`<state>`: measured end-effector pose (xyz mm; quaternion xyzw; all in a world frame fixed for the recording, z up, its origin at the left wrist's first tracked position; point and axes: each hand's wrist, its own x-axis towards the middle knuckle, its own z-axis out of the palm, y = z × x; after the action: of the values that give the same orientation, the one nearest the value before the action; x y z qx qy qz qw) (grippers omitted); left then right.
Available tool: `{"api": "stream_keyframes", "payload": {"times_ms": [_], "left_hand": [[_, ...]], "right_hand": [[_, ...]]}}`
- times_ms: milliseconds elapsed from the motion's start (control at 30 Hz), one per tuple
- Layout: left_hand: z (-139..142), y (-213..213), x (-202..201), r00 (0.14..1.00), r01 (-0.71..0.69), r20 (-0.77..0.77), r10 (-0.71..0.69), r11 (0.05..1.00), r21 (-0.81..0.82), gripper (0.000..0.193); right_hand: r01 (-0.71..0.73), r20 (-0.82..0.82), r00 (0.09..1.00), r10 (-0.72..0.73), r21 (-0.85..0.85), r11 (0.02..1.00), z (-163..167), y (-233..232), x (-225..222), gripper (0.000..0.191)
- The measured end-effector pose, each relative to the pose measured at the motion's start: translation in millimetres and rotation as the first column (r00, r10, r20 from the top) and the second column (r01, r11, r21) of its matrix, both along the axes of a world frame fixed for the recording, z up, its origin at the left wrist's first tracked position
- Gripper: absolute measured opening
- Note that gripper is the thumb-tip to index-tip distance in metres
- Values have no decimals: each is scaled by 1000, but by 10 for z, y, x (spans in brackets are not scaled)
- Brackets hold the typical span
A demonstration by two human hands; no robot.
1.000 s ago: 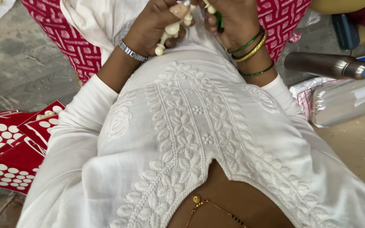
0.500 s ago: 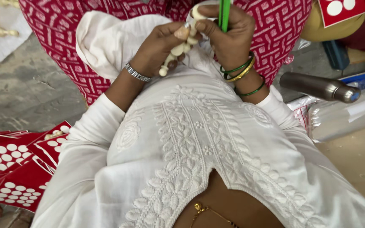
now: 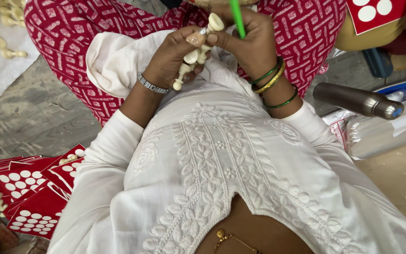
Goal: The person sits cross-legged on the floor and shapes small white dough pieces by hand, using a green stick tool to form and detail each piece, and places the finished pieces onto a round tray beside them. They repeatedly pick up raw pieces, shape them, and set them with the growing pile of finished pieces.
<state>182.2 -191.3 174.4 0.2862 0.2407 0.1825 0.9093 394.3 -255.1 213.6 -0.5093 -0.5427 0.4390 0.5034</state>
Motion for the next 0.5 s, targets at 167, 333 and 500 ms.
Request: {"api": "stream_keyframes", "payload": {"times_ms": [167, 333, 500], "left_hand": [[-53, 10, -3, 1000, -8, 3, 8, 1000, 20, 22], [-38, 37, 21, 998, -30, -59, 36, 995, 96, 19], [-8, 170, -49, 997, 81, -3, -81, 996, 46, 28]], "right_hand": [[-134, -304, 948, 93, -117, 984, 108, -25, 18, 32], [-77, -365, 930, -35, -286, 955, 152, 41, -16, 23], [-280, -361, 920, 154, -331, 901, 186, 117, 193, 21]]}}
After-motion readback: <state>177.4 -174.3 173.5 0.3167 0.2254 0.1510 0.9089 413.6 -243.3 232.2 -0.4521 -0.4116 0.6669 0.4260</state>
